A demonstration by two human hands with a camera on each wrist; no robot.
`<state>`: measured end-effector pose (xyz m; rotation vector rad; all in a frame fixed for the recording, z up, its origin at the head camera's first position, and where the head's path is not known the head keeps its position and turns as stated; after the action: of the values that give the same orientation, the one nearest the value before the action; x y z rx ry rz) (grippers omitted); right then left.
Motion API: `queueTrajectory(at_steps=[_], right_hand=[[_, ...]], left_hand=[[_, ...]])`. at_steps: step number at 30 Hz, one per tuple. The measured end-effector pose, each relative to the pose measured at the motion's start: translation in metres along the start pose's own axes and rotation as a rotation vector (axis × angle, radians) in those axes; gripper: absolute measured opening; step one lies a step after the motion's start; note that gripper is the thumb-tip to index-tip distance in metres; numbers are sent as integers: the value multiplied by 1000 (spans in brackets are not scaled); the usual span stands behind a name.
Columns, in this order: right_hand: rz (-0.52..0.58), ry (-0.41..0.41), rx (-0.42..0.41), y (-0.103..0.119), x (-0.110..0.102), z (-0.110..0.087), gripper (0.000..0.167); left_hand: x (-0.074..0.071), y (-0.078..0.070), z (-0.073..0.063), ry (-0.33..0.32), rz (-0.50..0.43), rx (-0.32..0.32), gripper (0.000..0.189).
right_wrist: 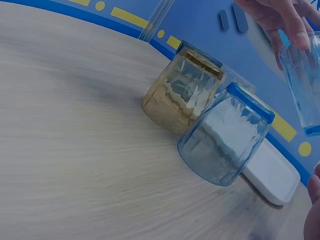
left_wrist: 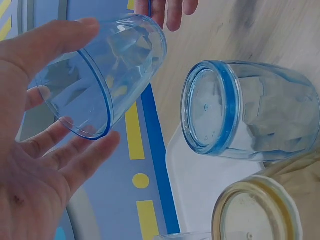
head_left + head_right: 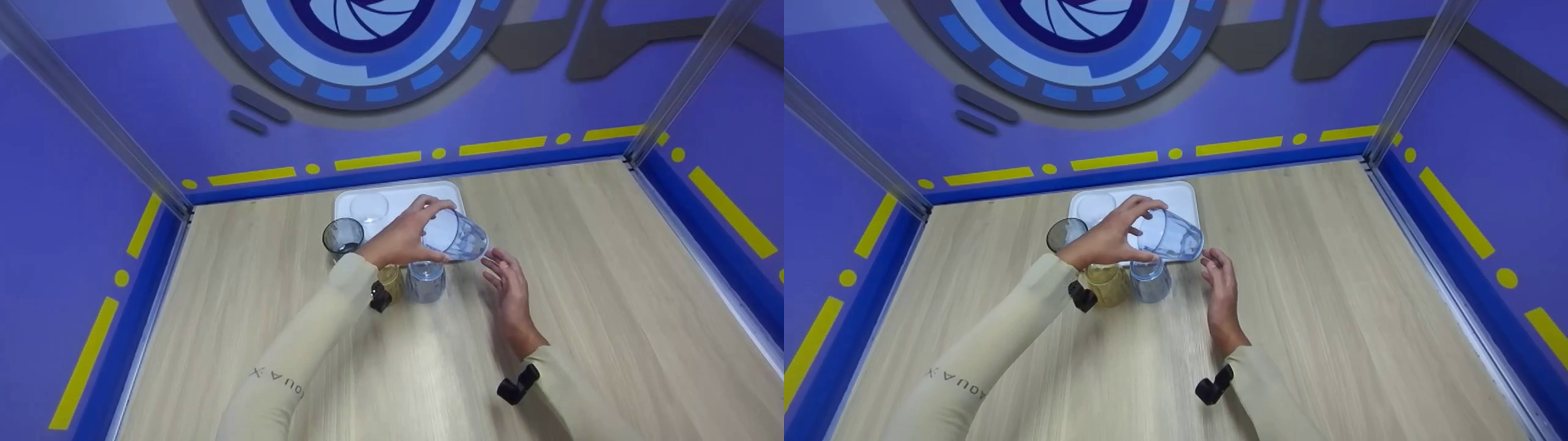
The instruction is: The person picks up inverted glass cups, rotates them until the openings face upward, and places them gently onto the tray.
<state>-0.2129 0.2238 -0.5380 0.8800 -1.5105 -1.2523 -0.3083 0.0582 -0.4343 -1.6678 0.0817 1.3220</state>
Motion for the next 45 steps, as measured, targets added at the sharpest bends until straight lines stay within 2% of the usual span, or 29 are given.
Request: queueTrajectory(at_steps=[6,11,22,29,36,45], right_hand=[[-36,13,-1,0,1,0,46],[-74,2,-38,0,1,-1,44],[-178,-1,-48,0,1,-4,38],[-211,10,-51,-2,2,-4,35],[-280,18,-30,-7,0,-6,42],[-324,28,-25,-14,1,-5,41]], left_hand=[[-4,1,4,9,41,-2,88],[-5,2,7,19,78,1,89],[-6,4,12,53,104,-73,88],[-3,6,21,93,155,-138,88],[2,3,28,114,182,-156,91],[6,4,33,132,215,-184,90]])
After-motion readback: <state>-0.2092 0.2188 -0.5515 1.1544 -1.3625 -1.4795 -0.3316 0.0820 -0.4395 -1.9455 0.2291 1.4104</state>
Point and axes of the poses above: each hand's wrist, its own z-axis towards the middle knuckle, its own x-axis out of the palm, y = z × x, the point moved 6 cm from there along z, towards the middle knuckle, and after that the axes turned 1 degree about -y, right-handed, at the moved point
